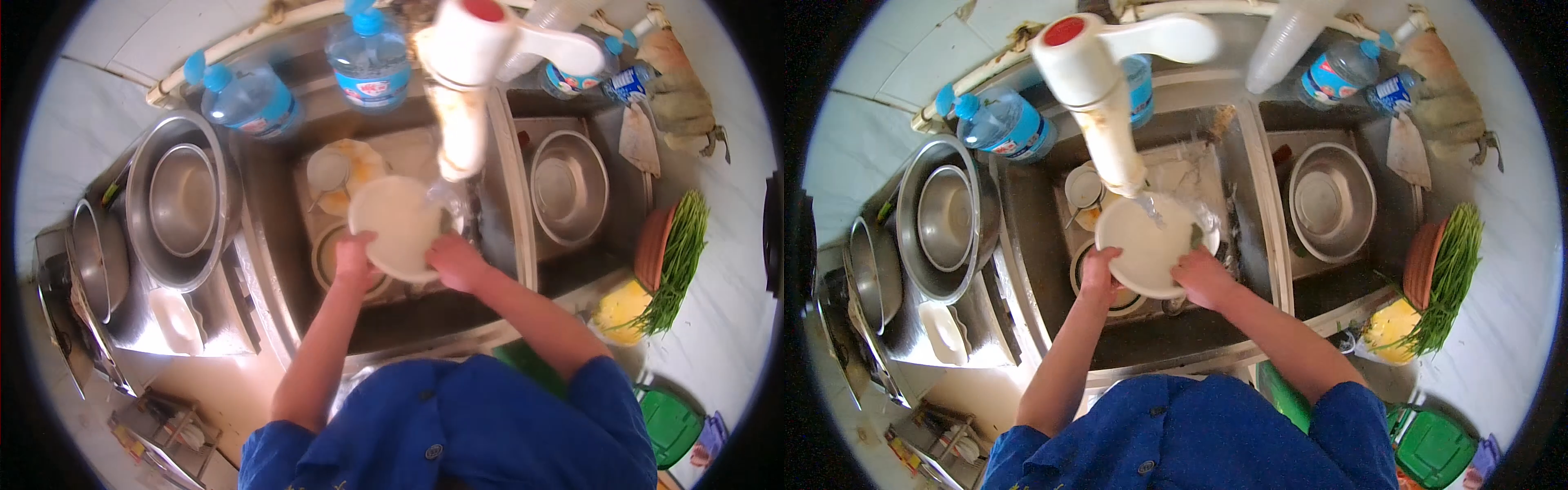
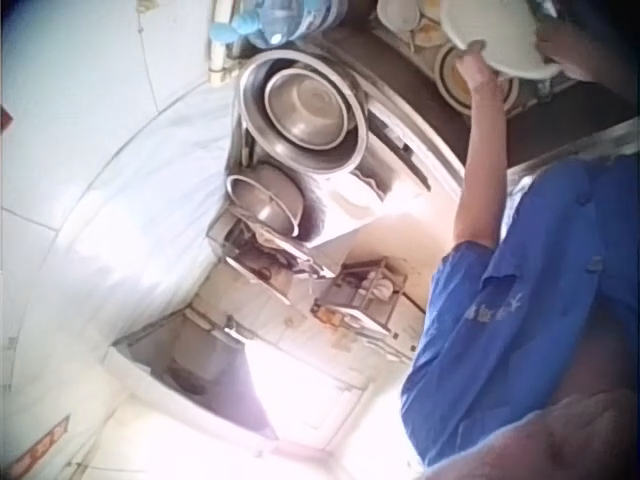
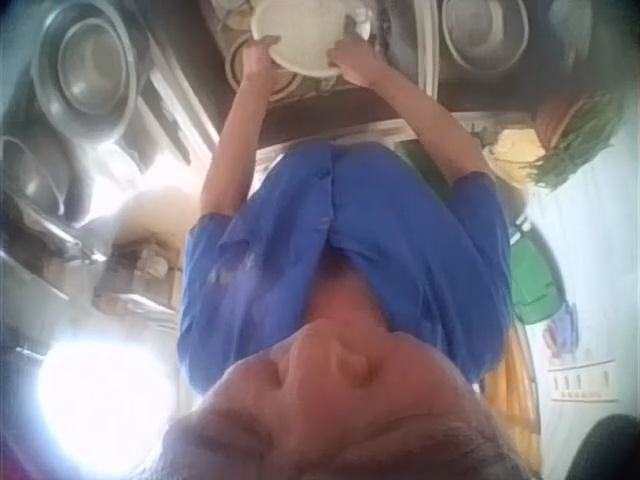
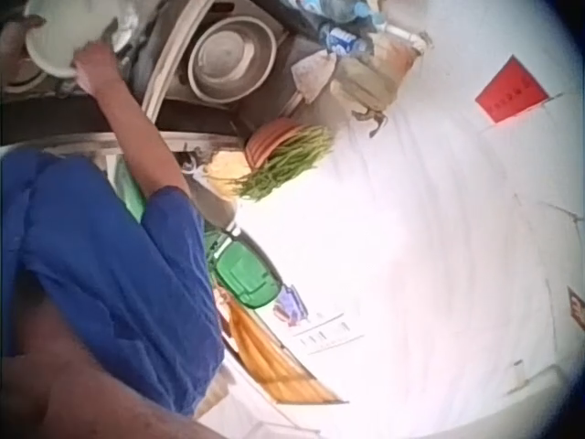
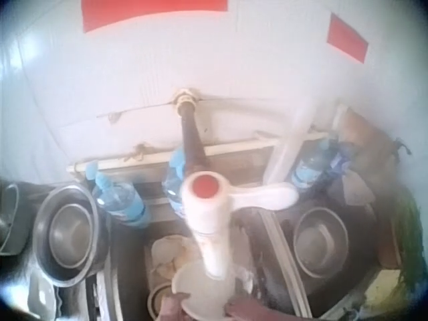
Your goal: Wash a variety of bowls and plates in a sink using a sponge and running water.
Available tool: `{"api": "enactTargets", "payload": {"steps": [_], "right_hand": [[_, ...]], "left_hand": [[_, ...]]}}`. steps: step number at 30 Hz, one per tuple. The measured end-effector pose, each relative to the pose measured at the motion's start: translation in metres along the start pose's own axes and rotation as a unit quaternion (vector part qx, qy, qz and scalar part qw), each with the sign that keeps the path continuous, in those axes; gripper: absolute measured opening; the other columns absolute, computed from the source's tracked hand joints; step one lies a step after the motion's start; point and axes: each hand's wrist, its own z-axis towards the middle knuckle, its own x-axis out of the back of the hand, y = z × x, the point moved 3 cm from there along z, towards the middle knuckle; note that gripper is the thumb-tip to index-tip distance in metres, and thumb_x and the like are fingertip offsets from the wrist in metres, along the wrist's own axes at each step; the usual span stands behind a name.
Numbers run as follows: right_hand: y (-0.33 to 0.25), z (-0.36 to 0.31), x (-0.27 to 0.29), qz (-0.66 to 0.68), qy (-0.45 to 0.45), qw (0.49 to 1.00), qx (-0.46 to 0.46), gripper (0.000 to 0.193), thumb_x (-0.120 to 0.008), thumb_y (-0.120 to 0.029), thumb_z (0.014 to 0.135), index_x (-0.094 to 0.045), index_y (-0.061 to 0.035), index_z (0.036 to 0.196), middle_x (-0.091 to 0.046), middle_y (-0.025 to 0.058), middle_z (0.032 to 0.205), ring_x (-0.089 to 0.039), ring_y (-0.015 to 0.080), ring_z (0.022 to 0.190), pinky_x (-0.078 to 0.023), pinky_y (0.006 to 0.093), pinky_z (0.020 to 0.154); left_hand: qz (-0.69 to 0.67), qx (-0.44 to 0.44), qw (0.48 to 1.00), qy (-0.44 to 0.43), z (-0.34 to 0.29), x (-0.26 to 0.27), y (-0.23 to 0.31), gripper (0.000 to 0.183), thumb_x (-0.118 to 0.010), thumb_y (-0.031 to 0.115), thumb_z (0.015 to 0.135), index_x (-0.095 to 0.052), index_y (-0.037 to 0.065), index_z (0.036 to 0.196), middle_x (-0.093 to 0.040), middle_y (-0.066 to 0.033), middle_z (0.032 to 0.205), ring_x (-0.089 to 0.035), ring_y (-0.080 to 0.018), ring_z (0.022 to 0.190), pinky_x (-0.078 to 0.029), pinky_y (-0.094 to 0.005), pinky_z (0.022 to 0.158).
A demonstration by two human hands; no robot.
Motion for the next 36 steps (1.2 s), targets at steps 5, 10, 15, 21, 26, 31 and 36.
{"api": "enactTargets", "payload": {"steps": [5,10,15,21,26,31,36], "right_hand": [[-0.082,0.048,0.018,0.174,0.105,0.966,-0.159,0.023,-0.064,-0.004,0.069,-0.063,-0.0035,0.092,-0.063,0.0179,0.094,-0.065,0.0356,0.091,-0.053,0.0436,0.074],[-0.005,-0.007,0.025,0.037,0.067,0.994,0.073,0.015,-0.06,-0.004,0.073,-0.062,-0.0038,0.088,-0.066,0.0217,0.092,-0.063,0.0405,0.096,-0.05,0.0468,0.08],[-0.081,0.045,0.037,0.201,0.075,0.958,-0.19,0.018,-0.066,-0.011,0.071,-0.064,-0.0063,0.088,-0.064,0.017,0.09,-0.063,0.0376,0.086,-0.049,0.0457,0.082],[-0.02,-0.02,0.03,0.0,0.089,0.993,0.074,0.019,-0.065,-0.016,0.078,-0.062,-0.0045,0.093,-0.064,0.0157,0.094,-0.065,0.0349,0.09,-0.053,0.0448,0.078],[-0.091,-0.004,0.073,0.137,-0.114,0.982,0.061,0.018,-0.061,-0.015,0.081,-0.06,-0.0053,0.097,-0.063,0.0155,0.099,-0.064,0.0347,0.092,-0.053,0.0456,0.079],[-0.077,0.0,0.06,0.206,0.082,0.965,-0.14,0.021,-0.06,-0.011,0.081,-0.057,-0.0021,0.1,-0.062,0.0186,0.097,-0.064,0.0376,0.091,-0.051,0.0484,0.081],[-0.048,0.03,0.049,0.338,0.082,0.916,-0.201,0.038,-0.076,-0.025,0.075,-0.057,-0.0023,0.099,-0.062,0.0199,0.098,-0.062,0.0399,0.092,-0.048,0.0499,0.086]], "left_hand": [[-0.059,-0.024,0.993,0.104,0.021,0.021,-0.044,0.027,-0.061,0.006,0.08,-0.062,-0.007,0.104,-0.065,-0.0164,0.098,-0.066,-0.0331,0.093,-0.056,-0.0445,0.074],[0.139,-0.074,0.981,-0.118,-0.021,0.014,0.015,0.046,-0.052,0.001,0.077,-0.052,-0.011,0.122,-0.062,-0.0211,0.111,-0.063,-0.0332,0.105,-0.055,-0.0442,0.089],[0.019,-0.169,0.975,0.146,0.011,0.022,-0.041,0.042,-0.059,0.003,0.079,-0.054,-0.008,0.119,-0.062,-0.0156,0.101,-0.063,-0.0288,0.084,-0.057,-0.0423,0.073],[0.174,-0.043,0.977,-0.118,-0.007,0.014,0.043,0.05,-0.056,0.0,0.073,-0.05,-0.012,0.122,-0.061,-0.0242,0.107,-0.068,-0.0368,0.089,-0.06,-0.0452,0.073],[0.304,0.09,0.94,-0.128,0.017,-0.012,0.08,0.052,-0.054,0.002,0.07,-0.051,-0.01,0.12,-0.062,-0.0211,0.105,-0.069,-0.0326,0.083,-0.061,-0.042,0.075],[0.19,-0.028,0.975,-0.113,0.023,0.012,0.046,0.051,-0.052,-0.004,0.068,-0.051,-0.009,0.119,-0.061,-0.0186,0.103,-0.068,-0.0331,0.085,-0.059,-0.0411,0.075],[0.253,-0.083,0.962,-0.051,0.024,0.0,0.017,0.049,-0.054,-0.005,0.068,-0.055,-0.009,0.117,-0.065,-0.0139,0.1,-0.066,-0.0261,0.091,-0.055,-0.0355,0.076]]}}
